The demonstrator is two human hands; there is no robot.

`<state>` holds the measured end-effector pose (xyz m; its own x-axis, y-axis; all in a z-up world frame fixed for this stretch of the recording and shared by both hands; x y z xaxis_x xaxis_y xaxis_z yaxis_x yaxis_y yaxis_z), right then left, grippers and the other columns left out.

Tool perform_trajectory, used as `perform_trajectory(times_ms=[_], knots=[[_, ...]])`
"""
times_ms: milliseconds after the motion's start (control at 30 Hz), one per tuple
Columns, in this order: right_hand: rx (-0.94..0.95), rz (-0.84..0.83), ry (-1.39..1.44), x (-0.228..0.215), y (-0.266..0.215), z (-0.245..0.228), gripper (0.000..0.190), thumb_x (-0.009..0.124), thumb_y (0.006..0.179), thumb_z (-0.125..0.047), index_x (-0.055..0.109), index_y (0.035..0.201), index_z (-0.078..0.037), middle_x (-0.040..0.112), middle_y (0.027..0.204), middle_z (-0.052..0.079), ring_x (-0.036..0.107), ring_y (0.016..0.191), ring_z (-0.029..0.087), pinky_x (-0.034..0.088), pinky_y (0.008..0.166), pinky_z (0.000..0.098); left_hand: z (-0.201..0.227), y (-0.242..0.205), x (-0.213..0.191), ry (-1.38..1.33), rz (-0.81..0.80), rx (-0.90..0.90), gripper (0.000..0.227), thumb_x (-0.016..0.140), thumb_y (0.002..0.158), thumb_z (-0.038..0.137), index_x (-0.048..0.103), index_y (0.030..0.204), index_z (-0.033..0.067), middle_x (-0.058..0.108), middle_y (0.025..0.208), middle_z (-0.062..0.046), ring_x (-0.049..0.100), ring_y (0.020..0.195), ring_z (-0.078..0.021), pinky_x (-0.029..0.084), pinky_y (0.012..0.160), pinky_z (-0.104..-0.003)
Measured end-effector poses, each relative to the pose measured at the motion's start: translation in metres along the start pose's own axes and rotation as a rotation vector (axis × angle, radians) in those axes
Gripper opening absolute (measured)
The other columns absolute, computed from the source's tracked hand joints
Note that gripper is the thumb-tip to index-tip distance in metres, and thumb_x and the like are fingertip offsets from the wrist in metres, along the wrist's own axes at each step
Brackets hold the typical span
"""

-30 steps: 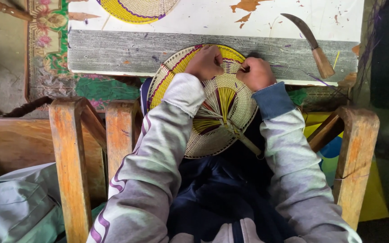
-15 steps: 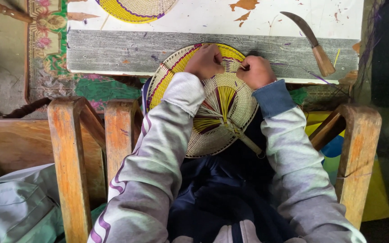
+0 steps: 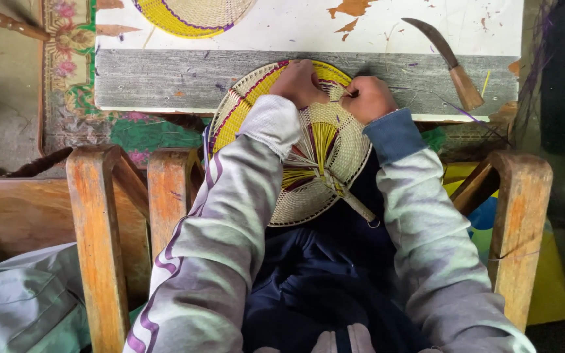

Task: Refining a purple woven pattern on a circular hand fan using thin fibers

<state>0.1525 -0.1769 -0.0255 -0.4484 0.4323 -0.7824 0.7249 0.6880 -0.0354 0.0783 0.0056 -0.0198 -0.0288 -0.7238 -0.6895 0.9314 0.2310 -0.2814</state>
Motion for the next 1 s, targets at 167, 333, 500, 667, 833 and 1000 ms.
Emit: perform_trajectory(times_ms=[167, 333, 500, 667, 833, 1000], knots=[[-0.026, 0.044, -0.019, 0.005, 0.017, 0.011, 0.011, 0.079, 0.080, -0.024, 0.079, 0.085, -0.013, 0.077, 0.084, 0.006, 0.073, 0.078, 0.026, 0.055, 0.072, 0.0411, -0.011, 0.027, 0.008, 0.101, 0.033, 0.018, 0.051, 0.088, 0.055, 0.042, 0.061, 0.089, 0.0152, 0.066, 0.104, -0.012, 0.059, 0.102, -0.0306, 0.048, 0.080, -0.043], [-0.054, 0.045, 0.009, 0.000, 0.013, 0.003, 0.010, 0.078, 0.081, -0.019, 0.078, 0.084, -0.010, 0.077, 0.083, 0.007, 0.071, 0.075, 0.024, 0.055, 0.070, 0.0418, -0.017, 0.039, 0.015, 0.146, 0.047, 0.034, 0.061, 0.090, 0.053, 0.045, 0.060, 0.093, 0.0103, 0.066, 0.104, -0.017, 0.059, 0.099, -0.0347, 0.048, 0.078, -0.046], [-0.057, 0.022, 0.023, -0.001, 0.013, -0.002, 0.007, 0.077, 0.084, -0.015, 0.078, 0.084, -0.008, 0.076, 0.080, 0.010, 0.069, 0.070, 0.024, 0.058, 0.067, 0.0414, -0.009, 0.038, 0.011, 0.200, 0.022, -0.048, 0.074, 0.094, 0.050, 0.048, 0.065, 0.103, 0.0045, 0.067, 0.112, -0.022, 0.064, 0.106, -0.0384, 0.055, 0.085, -0.047], [0.016, -0.018, 0.011, -0.006, 0.010, -0.011, 0.009, 0.077, 0.084, -0.018, 0.078, 0.086, -0.009, 0.076, 0.083, 0.008, 0.069, 0.073, 0.023, 0.056, 0.068, 0.0409, 0.000, 0.033, 0.017, 0.236, -0.039, -0.155, 0.100, 0.091, 0.065, 0.047, 0.043, 0.136, -0.0056, 0.053, 0.131, -0.025, 0.059, 0.117, -0.0462, 0.053, 0.098, -0.051], [0.008, -0.013, 0.023, -0.007, 0.008, -0.015, 0.013, 0.085, 0.086, -0.017, 0.077, 0.082, -0.008, 0.075, 0.082, 0.008, 0.068, 0.070, 0.021, 0.058, 0.065, 0.0408, -0.014, 0.061, 0.041, 0.396, -0.014, -0.153, 0.104, 0.088, 0.070, 0.054, 0.040, 0.138, -0.0084, 0.056, 0.127, -0.022, 0.057, 0.117, -0.0363, 0.054, 0.095, -0.049], [-0.087, 0.140, -0.041, 0.008, -0.011, -0.031, 0.011, 0.071, 0.089, -0.008, 0.062, 0.083, -0.010, 0.071, 0.083, 0.011, 0.064, 0.073, 0.035, 0.045, 0.058, 0.0509, -0.020, 0.071, 0.047, 0.379, -0.055, -0.185, 0.126, 0.095, 0.065, 0.067, 0.034, 0.142, -0.0113, 0.050, 0.136, -0.022, 0.051, 0.126, -0.0387, 0.050, 0.101, -0.054]])
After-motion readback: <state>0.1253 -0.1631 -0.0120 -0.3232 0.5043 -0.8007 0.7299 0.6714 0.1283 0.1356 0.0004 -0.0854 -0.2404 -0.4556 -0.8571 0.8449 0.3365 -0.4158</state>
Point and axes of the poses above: each hand's wrist, its own y-axis towards the middle knuckle, its own x-axis out of the palm, z = x × y, the point moved 5 cm from there along y, towards the middle knuckle
